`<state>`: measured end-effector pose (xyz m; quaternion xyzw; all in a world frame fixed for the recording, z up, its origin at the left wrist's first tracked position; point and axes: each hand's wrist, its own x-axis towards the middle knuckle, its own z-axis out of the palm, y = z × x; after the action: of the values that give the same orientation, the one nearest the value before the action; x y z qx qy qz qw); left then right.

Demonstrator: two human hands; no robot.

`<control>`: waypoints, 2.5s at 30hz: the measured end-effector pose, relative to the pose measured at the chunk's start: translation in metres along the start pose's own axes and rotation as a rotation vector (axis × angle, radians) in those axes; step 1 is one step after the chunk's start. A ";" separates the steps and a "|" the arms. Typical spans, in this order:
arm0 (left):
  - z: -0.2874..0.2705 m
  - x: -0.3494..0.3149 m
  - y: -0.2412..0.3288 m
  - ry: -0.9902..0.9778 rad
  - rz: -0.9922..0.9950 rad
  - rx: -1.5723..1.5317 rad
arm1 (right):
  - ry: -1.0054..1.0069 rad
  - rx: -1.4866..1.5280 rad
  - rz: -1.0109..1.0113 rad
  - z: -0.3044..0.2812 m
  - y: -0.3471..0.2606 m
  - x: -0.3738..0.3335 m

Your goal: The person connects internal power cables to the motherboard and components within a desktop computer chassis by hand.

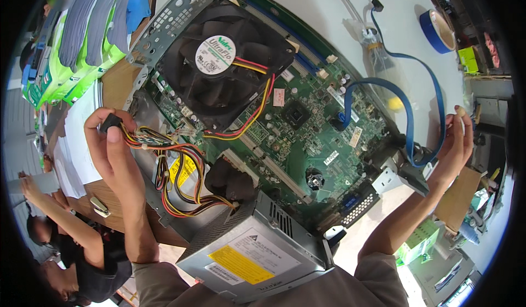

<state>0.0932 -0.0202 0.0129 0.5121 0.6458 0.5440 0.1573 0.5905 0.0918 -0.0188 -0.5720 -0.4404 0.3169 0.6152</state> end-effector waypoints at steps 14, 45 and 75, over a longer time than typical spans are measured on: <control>0.013 -0.001 0.003 -0.129 -0.060 -0.026 | 0.052 -0.216 -0.031 -0.006 0.003 0.000; 0.004 -0.010 0.005 -0.551 0.002 0.020 | 0.036 -0.134 0.027 0.007 -0.001 0.001; 0.001 -0.001 0.001 -0.301 0.050 -0.229 | -0.048 -0.442 -0.121 0.038 0.002 0.004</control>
<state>0.0947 -0.0203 0.0127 0.5822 0.5359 0.5349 0.2960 0.5585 0.1120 -0.0220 -0.6575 -0.5472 0.1887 0.4823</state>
